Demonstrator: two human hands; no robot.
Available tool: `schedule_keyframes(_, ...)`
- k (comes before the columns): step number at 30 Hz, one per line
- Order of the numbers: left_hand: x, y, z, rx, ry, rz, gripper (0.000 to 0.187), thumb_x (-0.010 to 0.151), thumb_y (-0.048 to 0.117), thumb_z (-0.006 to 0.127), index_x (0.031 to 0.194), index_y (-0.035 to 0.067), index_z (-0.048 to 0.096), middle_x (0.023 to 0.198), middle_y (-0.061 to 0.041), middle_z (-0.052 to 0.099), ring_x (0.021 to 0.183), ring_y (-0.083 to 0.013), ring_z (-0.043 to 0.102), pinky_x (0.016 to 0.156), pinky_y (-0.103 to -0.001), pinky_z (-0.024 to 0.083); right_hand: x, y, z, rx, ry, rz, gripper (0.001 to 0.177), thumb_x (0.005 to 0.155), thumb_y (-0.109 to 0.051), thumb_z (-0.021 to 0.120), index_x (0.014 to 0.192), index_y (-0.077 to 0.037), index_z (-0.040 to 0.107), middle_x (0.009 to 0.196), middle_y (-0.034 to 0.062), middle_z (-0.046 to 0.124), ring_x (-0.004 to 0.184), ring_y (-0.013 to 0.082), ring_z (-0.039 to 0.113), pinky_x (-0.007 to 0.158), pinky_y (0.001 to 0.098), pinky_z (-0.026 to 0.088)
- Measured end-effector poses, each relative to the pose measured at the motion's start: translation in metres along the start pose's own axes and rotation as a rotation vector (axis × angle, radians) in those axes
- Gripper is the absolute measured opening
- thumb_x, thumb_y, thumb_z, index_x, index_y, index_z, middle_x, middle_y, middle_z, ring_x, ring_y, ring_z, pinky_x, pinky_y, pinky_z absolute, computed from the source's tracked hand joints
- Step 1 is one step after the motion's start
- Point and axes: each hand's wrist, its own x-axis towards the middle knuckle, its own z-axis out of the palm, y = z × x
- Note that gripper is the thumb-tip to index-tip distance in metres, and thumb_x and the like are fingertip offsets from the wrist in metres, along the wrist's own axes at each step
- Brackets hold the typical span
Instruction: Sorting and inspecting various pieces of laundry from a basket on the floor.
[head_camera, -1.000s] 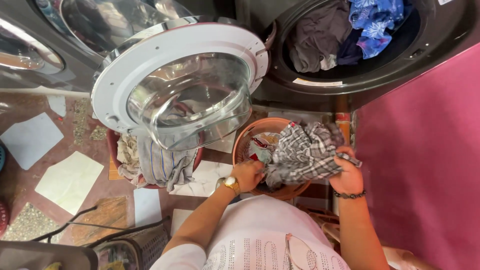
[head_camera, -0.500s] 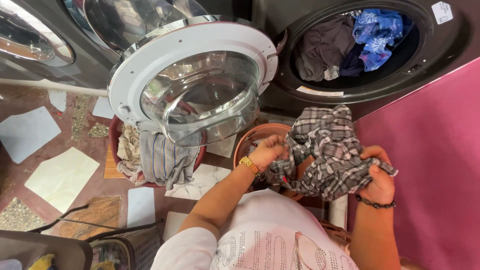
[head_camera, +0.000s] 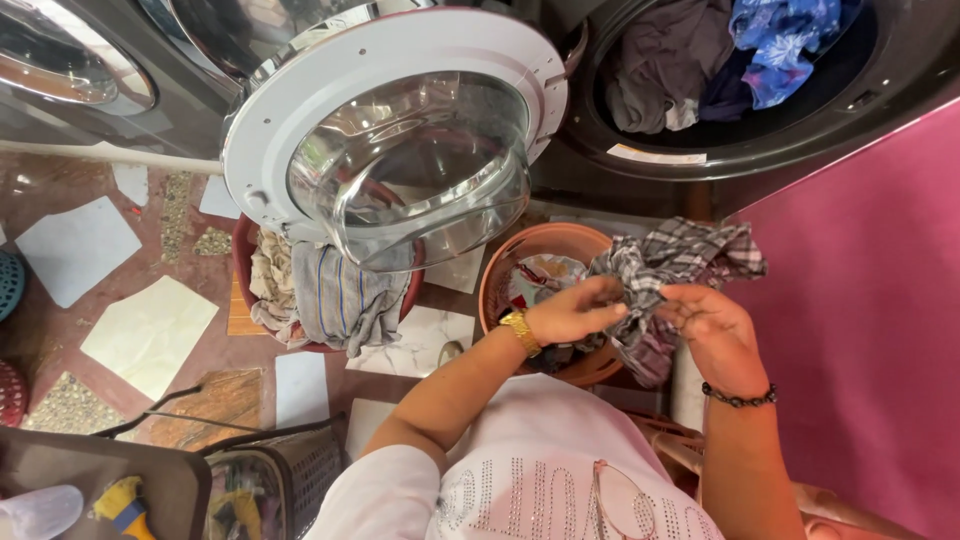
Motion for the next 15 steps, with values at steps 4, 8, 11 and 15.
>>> schedule_keyframes(4,0.004,-0.022,0.0,0.401,0.098,0.17,0.022,0.102,0.023,0.072,0.098,0.003,0.063,0.093,0.0,0.061,0.088,-0.0128,0.058,0.081,-0.03,0.053,-0.026,0.042,-0.041,-0.198,0.149,-0.01,0.034,0.1,0.001,0.064,0.133,0.007,0.062,0.124,0.0128,0.069,0.113,0.0163,0.065,0.101,0.0313,0.052)
schedule_keyframes(8,0.007,-0.029,-0.01,0.182,0.231,0.126,0.011,0.104,0.02,0.065,0.105,0.01,0.061,0.086,0.007,0.055,0.077,-0.0054,0.048,0.067,-0.026,0.045,-0.035,0.062,-0.061,-0.208,0.327,-0.061,0.033,0.103,0.011,0.06,0.135,0.005,0.062,0.127,0.0123,0.067,0.112,0.0152,0.064,0.096,0.0285,0.053)
schedule_keyframes(11,0.011,-0.018,-0.016,-0.244,0.241,0.048,0.008,0.107,0.019,0.062,0.104,0.012,0.059,0.089,0.007,0.054,0.077,-0.0038,0.048,0.066,-0.025,0.043,-0.025,0.061,-0.045,-0.249,0.413,-0.094,0.042,0.099,0.01,0.059,0.139,0.0,0.055,0.133,0.0104,0.061,0.116,0.0142,0.063,0.096,0.0274,0.053)
schedule_keyframes(15,0.017,0.017,0.0,-0.725,0.148,-0.008,0.009,0.109,0.018,0.061,0.103,0.016,0.055,0.091,0.008,0.054,0.079,-0.0046,0.054,0.073,-0.032,0.053,-0.04,0.128,-0.079,-0.284,0.59,-0.029,0.053,0.095,0.008,0.057,0.145,-0.006,0.048,0.142,0.0101,0.057,0.112,0.0146,0.064,0.095,0.0305,0.056)
